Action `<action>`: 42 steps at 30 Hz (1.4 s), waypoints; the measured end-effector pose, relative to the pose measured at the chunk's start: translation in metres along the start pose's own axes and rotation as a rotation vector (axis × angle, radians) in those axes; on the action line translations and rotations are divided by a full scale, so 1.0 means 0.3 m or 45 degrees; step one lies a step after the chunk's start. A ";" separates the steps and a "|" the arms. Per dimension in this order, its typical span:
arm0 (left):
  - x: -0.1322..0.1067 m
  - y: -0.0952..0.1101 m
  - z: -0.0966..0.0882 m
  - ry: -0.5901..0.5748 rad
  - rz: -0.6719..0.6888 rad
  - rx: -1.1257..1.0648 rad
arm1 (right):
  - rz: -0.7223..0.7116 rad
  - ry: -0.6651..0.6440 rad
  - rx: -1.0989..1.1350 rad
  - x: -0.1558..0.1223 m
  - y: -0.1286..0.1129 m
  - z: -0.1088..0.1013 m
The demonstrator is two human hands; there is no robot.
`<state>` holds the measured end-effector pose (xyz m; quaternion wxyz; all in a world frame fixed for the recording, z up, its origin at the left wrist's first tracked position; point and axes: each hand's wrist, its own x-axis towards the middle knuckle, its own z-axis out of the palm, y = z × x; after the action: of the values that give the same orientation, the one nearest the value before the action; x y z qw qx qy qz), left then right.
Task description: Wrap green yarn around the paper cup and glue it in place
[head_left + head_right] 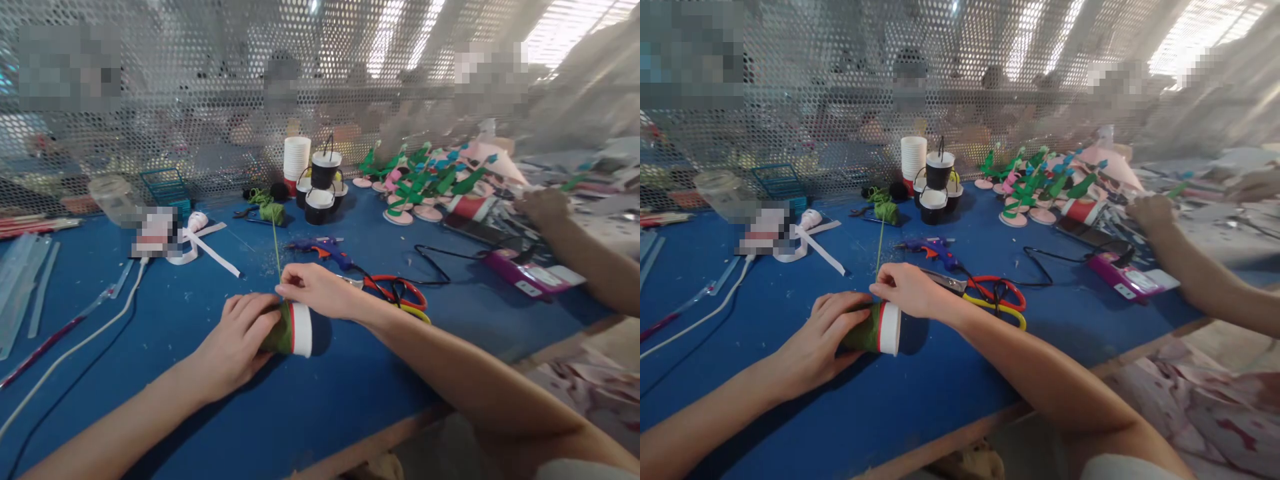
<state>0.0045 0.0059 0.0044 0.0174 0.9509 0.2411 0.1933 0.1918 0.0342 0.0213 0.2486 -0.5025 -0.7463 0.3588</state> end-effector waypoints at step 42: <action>-0.002 0.004 0.009 0.013 0.093 -0.001 | 0.566 0.283 -0.255 0.047 0.157 -0.208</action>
<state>0.0056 0.0048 0.0017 0.0095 0.9581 0.2064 0.1986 0.2591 0.0765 0.0232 0.1932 -0.7124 -0.6176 0.2717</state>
